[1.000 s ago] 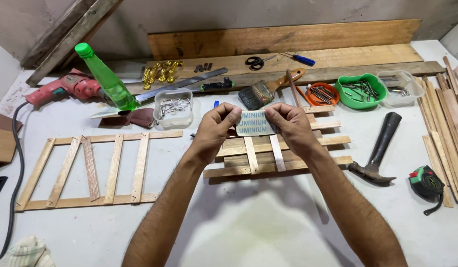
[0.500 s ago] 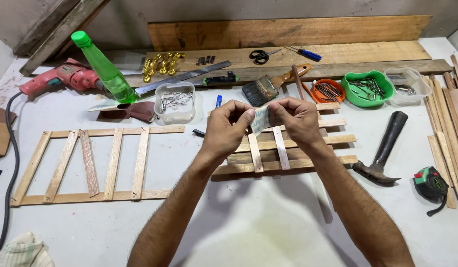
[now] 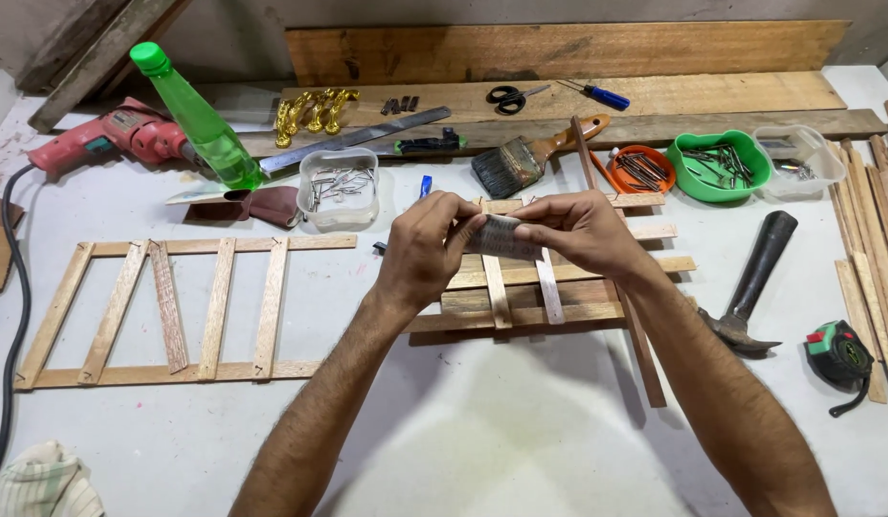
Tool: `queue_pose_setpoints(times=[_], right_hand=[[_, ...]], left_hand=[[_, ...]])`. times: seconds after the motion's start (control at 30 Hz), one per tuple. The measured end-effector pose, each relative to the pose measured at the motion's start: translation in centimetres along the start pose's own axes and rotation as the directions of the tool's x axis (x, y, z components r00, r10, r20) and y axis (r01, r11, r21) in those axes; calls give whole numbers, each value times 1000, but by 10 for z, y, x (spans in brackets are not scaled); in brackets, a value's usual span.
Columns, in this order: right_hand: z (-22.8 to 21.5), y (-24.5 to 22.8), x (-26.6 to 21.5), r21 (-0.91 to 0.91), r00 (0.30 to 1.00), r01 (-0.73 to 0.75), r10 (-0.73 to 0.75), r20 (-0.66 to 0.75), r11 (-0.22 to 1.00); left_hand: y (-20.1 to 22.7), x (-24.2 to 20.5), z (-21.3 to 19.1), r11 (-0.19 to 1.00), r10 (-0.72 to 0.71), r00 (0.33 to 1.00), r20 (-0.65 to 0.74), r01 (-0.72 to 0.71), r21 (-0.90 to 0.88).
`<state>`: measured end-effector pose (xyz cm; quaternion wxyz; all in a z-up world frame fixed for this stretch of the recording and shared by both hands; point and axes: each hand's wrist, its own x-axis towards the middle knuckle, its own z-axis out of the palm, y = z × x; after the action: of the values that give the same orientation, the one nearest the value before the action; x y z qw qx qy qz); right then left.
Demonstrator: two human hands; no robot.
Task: Assembling a small wooden lattice structure using wood strips, nails, a hammer, a measuring tape, and sandpaper.
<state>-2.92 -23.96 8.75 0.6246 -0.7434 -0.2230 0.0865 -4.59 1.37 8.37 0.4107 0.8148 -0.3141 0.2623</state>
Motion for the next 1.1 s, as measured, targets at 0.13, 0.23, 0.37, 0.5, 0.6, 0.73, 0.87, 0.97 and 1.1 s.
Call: queue_pose_setpoints(times=[0.13,0.23,0.37,0.5,0.6,0.73,0.87,0.97,1.1], right_hand=[[10,8,6,-359,995,64,-89,-53,931],[13,30,7,-676,917,347,-386,99,650],[17,66,-5,-782,892,437,-328,312,444],[27,59,-16,-856,927,349,-6,375,381],[22,67,-12,-878,920,368,13,391,306],[19,73,4,-886,941,310,25,339,346],[17,60,25,-892,948,273,55,313,360],[13,62,39,-917,949,252,108,298,310],[12,62,51,-902,951,257,73,299,347]], left_hand=[[-8,-6,9,992,-66,988,139,80,-102],[-44,-32,40,1000,5,989,148,-1,-27],[-54,-54,50,958,9,930,368,-114,264],[-47,-62,55,884,105,890,443,-288,368],[-53,-62,62,826,123,889,440,-338,452],[-52,-45,62,791,31,865,500,-327,517],[-69,-28,72,808,-49,849,526,-275,520],[-68,-10,67,802,-76,851,520,-257,539],[-68,1,62,805,-152,818,554,-223,550]])
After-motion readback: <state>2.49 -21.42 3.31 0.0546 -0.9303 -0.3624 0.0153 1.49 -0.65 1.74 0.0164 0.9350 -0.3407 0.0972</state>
